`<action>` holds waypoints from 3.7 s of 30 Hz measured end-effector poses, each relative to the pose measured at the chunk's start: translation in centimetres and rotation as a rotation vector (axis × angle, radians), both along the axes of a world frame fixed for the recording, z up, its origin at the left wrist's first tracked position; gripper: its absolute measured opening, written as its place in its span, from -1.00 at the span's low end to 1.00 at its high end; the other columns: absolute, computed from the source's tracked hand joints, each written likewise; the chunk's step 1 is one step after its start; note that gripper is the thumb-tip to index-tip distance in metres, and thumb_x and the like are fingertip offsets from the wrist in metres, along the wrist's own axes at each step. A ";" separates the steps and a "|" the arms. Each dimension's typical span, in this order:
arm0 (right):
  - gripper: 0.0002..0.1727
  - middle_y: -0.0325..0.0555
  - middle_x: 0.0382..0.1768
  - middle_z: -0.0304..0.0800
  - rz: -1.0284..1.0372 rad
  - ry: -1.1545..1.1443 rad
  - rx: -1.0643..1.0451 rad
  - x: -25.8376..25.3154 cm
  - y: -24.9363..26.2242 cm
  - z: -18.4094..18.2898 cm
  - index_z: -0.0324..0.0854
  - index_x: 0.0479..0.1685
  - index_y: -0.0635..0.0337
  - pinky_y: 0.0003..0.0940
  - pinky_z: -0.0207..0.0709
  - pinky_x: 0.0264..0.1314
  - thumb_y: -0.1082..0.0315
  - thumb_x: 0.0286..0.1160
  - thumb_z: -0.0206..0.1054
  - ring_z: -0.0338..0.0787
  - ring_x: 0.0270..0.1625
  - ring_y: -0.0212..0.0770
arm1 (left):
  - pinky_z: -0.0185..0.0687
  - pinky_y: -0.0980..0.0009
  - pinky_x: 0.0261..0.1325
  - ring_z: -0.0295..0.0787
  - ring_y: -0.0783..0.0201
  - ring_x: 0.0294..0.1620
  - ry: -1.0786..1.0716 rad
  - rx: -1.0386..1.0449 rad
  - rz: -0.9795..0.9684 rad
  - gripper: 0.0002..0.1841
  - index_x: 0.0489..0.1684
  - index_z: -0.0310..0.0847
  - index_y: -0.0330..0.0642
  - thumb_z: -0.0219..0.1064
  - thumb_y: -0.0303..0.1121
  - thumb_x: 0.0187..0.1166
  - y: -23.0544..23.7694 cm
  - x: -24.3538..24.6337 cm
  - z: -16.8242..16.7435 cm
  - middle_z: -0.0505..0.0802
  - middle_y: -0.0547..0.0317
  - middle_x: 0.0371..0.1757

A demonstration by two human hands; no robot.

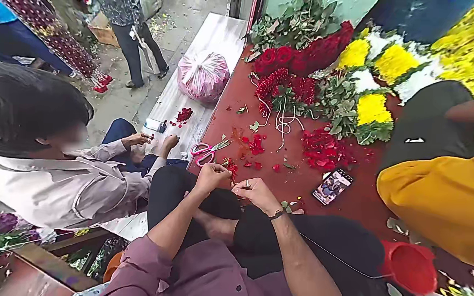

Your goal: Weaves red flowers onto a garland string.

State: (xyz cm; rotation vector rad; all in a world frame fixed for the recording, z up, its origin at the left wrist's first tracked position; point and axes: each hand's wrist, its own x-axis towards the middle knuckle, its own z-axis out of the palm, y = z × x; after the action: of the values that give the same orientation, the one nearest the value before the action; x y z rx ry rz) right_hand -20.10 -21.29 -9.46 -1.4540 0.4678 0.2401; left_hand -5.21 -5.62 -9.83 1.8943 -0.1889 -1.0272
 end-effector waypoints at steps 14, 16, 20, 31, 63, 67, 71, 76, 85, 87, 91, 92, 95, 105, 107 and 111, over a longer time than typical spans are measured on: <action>-0.88 -0.26 -0.55 0.76 -0.400 -0.018 -0.030 0.3 -0.7 2.0 0.90 -0.19 0.23 -0.53 0.24 -0.64 0.39 0.47 0.49 0.38 -0.68 -0.49 | 0.79 0.27 -0.05 0.83 0.32 -0.31 0.046 -0.104 0.068 -0.86 -0.33 0.86 -0.23 0.66 -0.38 0.35 -0.5 -0.8 0.0 0.92 0.14 -0.35; -0.88 -0.29 -0.64 0.62 -0.404 0.046 0.007 -0.2 -1.5 1.7 0.89 -0.20 0.24 -0.55 0.11 -0.70 0.38 0.48 0.48 0.26 -0.73 -0.50 | 0.79 0.23 -0.09 0.84 0.34 -0.36 -0.008 -0.029 0.011 -0.85 -0.31 0.89 -0.15 0.66 -0.30 0.34 -0.6 -1.0 -0.1 0.93 0.19 -0.36; -0.87 -0.31 -0.52 0.81 -0.103 0.099 -0.057 -0.6 -0.1 1.1 0.91 -0.24 0.15 -0.52 0.39 -0.53 0.30 0.47 0.50 0.51 -0.62 -0.51 | 0.79 0.17 -0.14 0.84 0.33 -0.38 -0.048 0.036 0.002 -0.84 -0.34 0.91 -0.08 0.65 -0.23 0.29 -0.8 -1.5 -0.4 0.92 0.22 -0.41; -0.90 -0.33 -0.46 0.82 0.039 0.127 0.010 -0.9 -2.4 0.2 0.85 -0.24 0.16 -0.56 0.53 -0.42 0.35 0.49 0.46 0.64 -0.50 -0.53 | 0.74 0.40 -0.05 0.78 0.48 -0.22 0.162 -0.486 -0.585 -0.93 -0.33 0.87 -0.18 0.56 -0.39 0.40 -0.1 -1.1 2.4 0.89 0.30 -0.29; -0.68 -0.21 -0.25 0.90 0.077 0.343 -0.089 -1.2 -4.2 0.7 0.81 0.08 0.17 -0.38 0.60 -0.30 0.17 0.77 0.22 0.75 -0.36 -0.36 | 0.75 0.19 -0.20 0.80 0.28 -0.39 -0.102 -0.086 0.091 -0.87 -0.34 0.88 -0.17 0.58 -0.30 0.47 0.7 0.8 0.2 0.91 0.14 -0.38; -0.74 0.12 -0.10 0.88 -0.151 0.524 -0.565 1.6 -8.2 -2.6 0.84 -0.07 0.20 0.26 0.65 0.09 0.23 0.58 0.34 0.84 -0.01 0.11 | 0.83 0.16 -0.06 0.87 0.27 -0.28 -0.116 -0.059 -0.002 -0.88 -0.31 0.89 -0.17 0.60 -0.31 0.45 0.9 0.3 0.8 0.94 0.15 -0.31; -0.56 0.19 0.02 0.85 -0.120 0.692 -0.726 3.8 -8.7 -6.2 0.79 0.00 0.18 0.41 0.60 0.15 -0.01 0.37 0.50 0.80 0.17 0.26 | 0.82 0.25 -0.04 0.87 0.35 -0.23 -0.151 -0.043 -0.136 -0.86 -0.29 0.91 -0.11 0.57 -0.24 0.44 0.5 -0.4 0.0 0.94 0.24 -0.27; -0.79 0.02 -0.11 0.86 -0.221 0.634 -0.698 4.6 -6.2 -8.1 0.78 -0.18 0.03 0.29 0.65 -0.07 0.19 0.27 0.55 0.83 0.04 0.12 | 0.80 0.36 -0.17 0.86 0.39 -0.32 -0.132 -0.048 -0.119 -0.86 -0.30 0.92 -0.12 0.57 -0.26 0.44 0.9 -0.3 -0.4 0.94 0.25 -0.34; -0.84 -0.04 -0.25 0.86 -0.489 0.226 -0.281 2.6 -7.5 -1.5 0.85 -0.13 0.24 -0.24 0.62 -0.24 0.48 0.33 0.56 0.75 -0.31 -0.24 | 0.78 0.35 -0.17 0.84 0.40 -0.35 -0.129 -0.049 -0.122 -0.88 -0.33 0.91 -0.10 0.59 -0.26 0.42 0.4 -0.4 -0.2 0.93 0.27 -0.36; -0.86 -0.02 -0.25 0.85 -0.483 0.165 -0.190 1.0 -6.4 1.9 0.80 -0.03 0.25 -0.37 0.59 -0.41 0.45 0.51 0.47 0.72 -0.41 -0.26 | 0.77 0.36 -0.17 0.84 0.40 -0.36 -0.134 -0.051 -0.125 -0.87 -0.34 0.92 -0.11 0.59 -0.26 0.42 0.5 -0.4 -0.1 0.93 0.26 -0.37; -0.82 0.01 -0.28 0.86 -0.527 0.120 -0.050 -1.6 -5.6 2.2 0.76 0.08 0.25 -0.44 0.57 -0.46 0.46 0.61 0.37 0.71 -0.47 -0.28 | 0.77 0.37 -0.17 0.84 0.41 -0.35 -0.125 -0.042 -0.125 -0.88 -0.33 0.91 -0.13 0.59 -0.29 0.43 0.3 -0.6 -0.3 0.93 0.25 -0.36; -0.82 0.02 -0.28 0.86 -0.549 0.115 -0.029 -1.8 -5.6 1.9 0.77 0.08 0.26 -0.44 0.57 -0.46 0.49 0.60 0.36 0.71 -0.48 -0.28 | 0.79 0.36 -0.14 0.85 0.40 -0.34 -0.123 -0.033 -0.128 -0.88 -0.32 0.91 -0.14 0.59 -0.29 0.43 0.2 -0.6 -0.3 0.94 0.26 -0.35; -0.80 0.02 -0.26 0.87 -0.559 0.082 -0.032 -1.8 -5.5 2.3 0.78 0.09 0.21 -0.43 0.57 -0.47 0.50 0.60 0.34 0.71 -0.48 -0.27 | 0.79 0.35 -0.15 0.85 0.41 -0.34 -0.129 0.000 -0.144 -0.88 -0.33 0.91 -0.11 0.58 -0.27 0.43 0.0 -1.0 -0.2 0.94 0.27 -0.35; -0.80 0.03 -0.22 0.91 -0.556 0.016 0.001 -0.8 -5.7 2.0 0.83 -0.03 0.30 -0.34 0.71 -0.32 0.56 0.61 0.26 0.80 -0.38 -0.21 | 0.82 0.26 -0.08 0.88 0.40 -0.33 -0.120 0.052 -0.140 -0.86 -0.35 0.92 -0.07 0.59 -0.22 0.42 -0.1 -1.0 -0.8 0.95 0.29 -0.36; -0.75 0.05 -0.15 0.91 -0.551 0.030 0.014 -0.7 -5.7 2.2 0.83 0.03 0.30 -0.29 0.75 -0.24 0.60 0.60 0.23 0.83 -0.33 -0.18 | 0.81 0.25 -0.09 0.87 0.40 -0.33 -0.124 0.068 -0.151 -0.86 -0.34 0.92 -0.06 0.58 -0.20 0.42 -0.1 -1.0 -0.8 0.95 0.30 -0.36; -0.62 0.00 -0.08 0.93 -0.497 -0.011 -0.093 -0.6 -5.5 2.2 0.84 0.10 0.23 -0.21 0.79 -0.11 0.72 0.34 0.35 0.87 -0.25 -0.14 | 0.78 0.24 -0.11 0.85 0.40 -0.34 -0.140 0.084 -0.159 -0.84 -0.34 0.91 -0.02 0.57 -0.17 0.42 0.0 -0.9 -0.9 0.93 0.32 -0.38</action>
State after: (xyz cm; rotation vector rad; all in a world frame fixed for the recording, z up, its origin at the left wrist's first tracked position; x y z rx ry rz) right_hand -20.71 -26.83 -7.28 -1.3807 0.8205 -0.1882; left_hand -6.08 -5.66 -10.70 2.0549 -0.3882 -1.0209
